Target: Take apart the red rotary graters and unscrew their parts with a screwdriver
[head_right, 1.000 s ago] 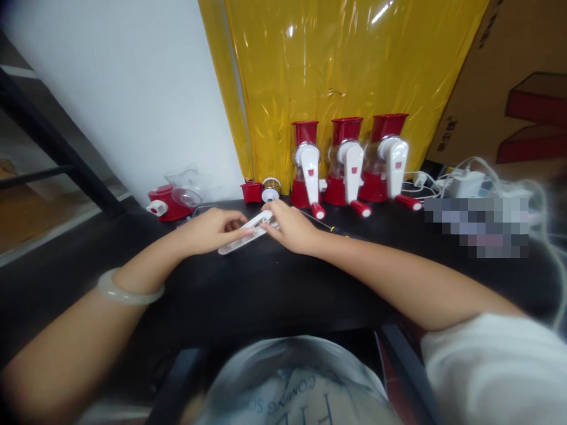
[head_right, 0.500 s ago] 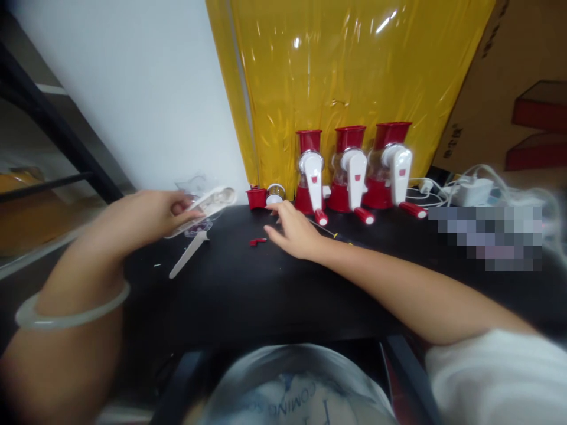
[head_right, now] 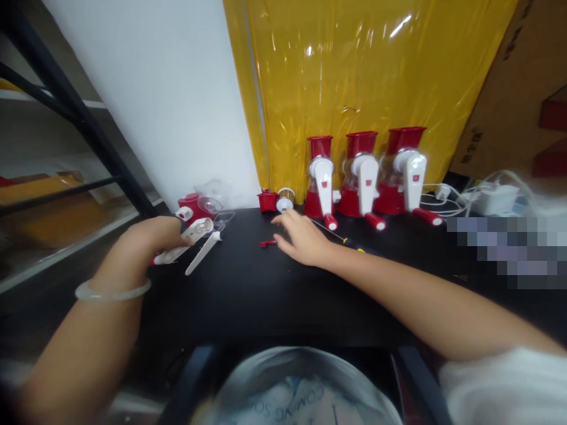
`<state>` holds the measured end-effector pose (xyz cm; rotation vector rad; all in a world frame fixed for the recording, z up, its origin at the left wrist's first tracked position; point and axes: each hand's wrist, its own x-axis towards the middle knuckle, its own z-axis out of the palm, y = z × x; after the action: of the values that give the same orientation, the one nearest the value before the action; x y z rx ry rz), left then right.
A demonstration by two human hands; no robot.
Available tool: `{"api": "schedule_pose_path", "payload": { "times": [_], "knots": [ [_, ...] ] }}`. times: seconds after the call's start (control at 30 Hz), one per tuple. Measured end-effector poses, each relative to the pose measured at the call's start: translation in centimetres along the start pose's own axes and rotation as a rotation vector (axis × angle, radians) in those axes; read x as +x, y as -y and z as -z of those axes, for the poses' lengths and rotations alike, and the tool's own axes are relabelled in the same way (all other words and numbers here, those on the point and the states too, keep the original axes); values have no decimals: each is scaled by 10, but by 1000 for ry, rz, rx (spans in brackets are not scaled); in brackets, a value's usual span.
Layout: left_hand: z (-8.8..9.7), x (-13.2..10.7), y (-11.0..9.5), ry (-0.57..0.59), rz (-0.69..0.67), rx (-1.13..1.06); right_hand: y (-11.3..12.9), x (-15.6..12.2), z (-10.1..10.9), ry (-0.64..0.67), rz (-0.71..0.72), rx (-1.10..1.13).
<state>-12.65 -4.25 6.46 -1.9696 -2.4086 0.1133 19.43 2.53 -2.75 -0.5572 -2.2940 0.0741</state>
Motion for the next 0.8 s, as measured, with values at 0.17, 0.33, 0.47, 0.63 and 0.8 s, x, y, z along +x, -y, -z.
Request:
{"api": "schedule_pose_path", "payload": {
  "times": [0.17, 0.33, 0.47, 0.63, 0.8],
  "knots": [
    [3, -5, -17, 174, 122, 121, 1, -1, 0, 26, 19, -21],
    [1, -5, -24, 261, 145, 80, 2, -1, 0, 45, 22, -34],
    [-4, -2, -25, 244, 99, 62, 0, -1, -1, 49, 23, -35],
    [-12, 4, -21, 277, 69, 30, -1, -1, -2, 59, 25, -34],
    [-15, 8, -14, 306, 61, -83, -2, -1, -3, 61, 30, -40]
  ]
}}
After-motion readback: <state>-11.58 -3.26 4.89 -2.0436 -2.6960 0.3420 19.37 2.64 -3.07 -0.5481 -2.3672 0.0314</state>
